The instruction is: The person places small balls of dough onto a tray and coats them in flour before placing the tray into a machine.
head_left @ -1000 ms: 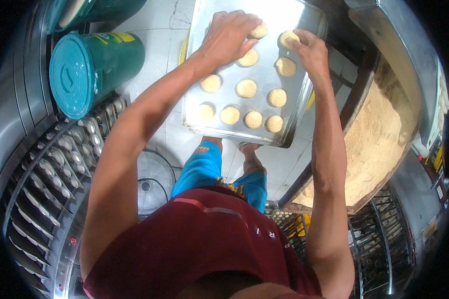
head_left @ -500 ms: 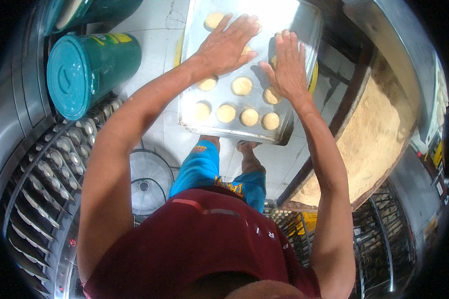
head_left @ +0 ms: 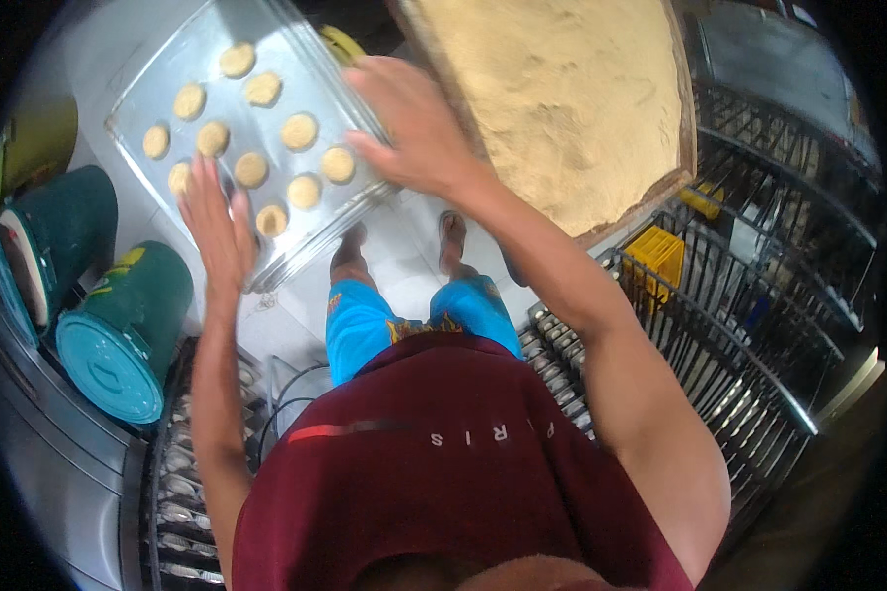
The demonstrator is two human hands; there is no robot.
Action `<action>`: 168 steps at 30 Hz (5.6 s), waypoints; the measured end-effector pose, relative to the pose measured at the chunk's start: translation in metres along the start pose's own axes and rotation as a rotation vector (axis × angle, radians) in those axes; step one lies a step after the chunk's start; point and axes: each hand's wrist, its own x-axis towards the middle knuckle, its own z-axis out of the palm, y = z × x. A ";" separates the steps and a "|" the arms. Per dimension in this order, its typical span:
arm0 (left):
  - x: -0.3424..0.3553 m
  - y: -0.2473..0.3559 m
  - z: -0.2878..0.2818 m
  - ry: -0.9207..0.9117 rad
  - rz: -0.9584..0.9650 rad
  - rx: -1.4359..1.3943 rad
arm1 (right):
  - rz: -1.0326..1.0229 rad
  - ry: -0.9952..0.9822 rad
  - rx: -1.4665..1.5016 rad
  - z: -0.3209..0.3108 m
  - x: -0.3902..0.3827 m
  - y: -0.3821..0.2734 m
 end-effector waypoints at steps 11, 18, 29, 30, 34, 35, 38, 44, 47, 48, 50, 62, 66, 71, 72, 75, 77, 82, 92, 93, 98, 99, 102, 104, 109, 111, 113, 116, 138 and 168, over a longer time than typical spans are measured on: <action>-0.208 0.201 -0.070 -0.312 -0.336 -0.030 | 0.963 0.159 -0.449 -0.200 -0.186 0.229; -0.299 0.305 -0.069 -0.097 -0.644 -0.034 | 0.926 -0.029 -0.135 -0.150 -0.044 0.194; -0.300 0.293 -0.030 0.004 -0.680 -0.135 | 0.091 -0.638 -0.486 -0.152 -0.211 0.098; -0.293 0.295 -0.028 -0.037 -0.699 -0.116 | 0.016 -0.545 -0.450 -0.157 -0.245 0.117; -0.269 0.305 -0.039 0.011 -0.701 -0.090 | 0.118 -0.699 -0.581 -0.207 -0.228 0.143; -0.269 0.303 -0.036 0.030 -0.682 -0.094 | 0.132 -0.661 -0.580 -0.216 -0.224 0.154; -0.267 0.301 -0.023 0.072 -0.677 -0.074 | 0.177 -0.500 -0.564 -0.235 -0.192 0.204; -0.272 0.374 -0.018 0.021 -0.847 0.017 | 0.134 -0.545 -0.476 -0.243 -0.154 0.205; -0.258 0.413 -0.003 0.097 -0.881 -0.039 | 0.219 -0.839 -0.374 -0.259 -0.141 0.190; -0.255 0.421 0.004 0.109 -0.885 -0.078 | 0.275 -0.955 -0.330 -0.263 -0.137 0.191; -0.251 0.434 0.016 0.128 -0.887 -0.154 | 0.256 -0.661 -0.313 -0.261 -0.130 0.215; -0.245 0.423 0.012 0.108 -0.869 -0.079 | 0.651 -0.487 0.233 -0.336 -0.090 0.194; -0.269 0.404 0.013 0.044 -0.903 -0.100 | 0.787 -0.406 0.274 -0.333 -0.088 0.234; -0.273 0.387 0.023 0.044 -0.938 -0.041 | 0.303 -0.341 -0.312 -0.273 -0.051 0.267; -0.281 0.387 0.023 0.046 -0.961 -0.033 | 0.207 -0.267 -0.293 -0.256 -0.040 0.269; -0.291 0.383 0.037 0.088 -0.984 -0.055 | 0.052 -0.536 -0.630 -0.222 -0.032 0.301; -0.303 0.376 0.030 0.131 -0.988 -0.014 | 0.064 -0.538 -0.567 -0.224 -0.039 0.286; -0.293 0.329 0.025 0.052 -0.963 -0.077 | 0.159 -0.445 -0.535 -0.242 -0.067 0.223; -0.341 0.164 0.001 0.014 -1.116 -0.381 | 0.451 -0.129 0.030 -0.132 0.038 0.084; -0.351 0.153 0.000 0.019 -1.126 -0.393 | 0.281 -0.188 0.115 -0.101 0.057 0.100; -0.417 0.140 -0.010 0.049 -1.387 -0.532 | 0.363 -0.292 0.293 0.068 0.158 0.047; -0.422 0.141 -0.012 0.040 -1.405 -0.562 | 0.377 -0.299 0.296 0.094 0.177 0.049; -0.439 0.144 -0.014 -0.005 -1.464 -0.612 | 0.315 -0.321 0.123 0.138 0.228 0.050; -0.458 0.146 -0.006 -0.047 -1.508 -0.606 | 0.300 -0.362 0.117 0.157 0.249 0.046; -0.442 0.146 -0.011 -0.092 -1.555 -0.700 | 0.133 -0.411 -0.057 0.179 0.260 0.071; -0.444 0.144 -0.004 -0.059 -1.559 -0.697 | -0.067 -0.272 -0.287 0.181 0.250 0.081; -0.434 0.144 -0.009 0.021 -1.520 -0.657 | -0.204 -0.293 -0.200 0.182 0.235 0.062; -0.416 0.136 -0.009 0.065 -1.460 -0.687 | -0.344 -0.331 -0.324 0.186 0.207 0.064; -0.028 0.506 0.071 -0.219 -0.752 -1.775 | 0.027 0.193 0.379 -0.316 -0.191 0.063; 0.469 0.568 0.178 0.181 -0.574 -1.423 | 0.749 0.282 1.297 -0.420 -0.017 0.376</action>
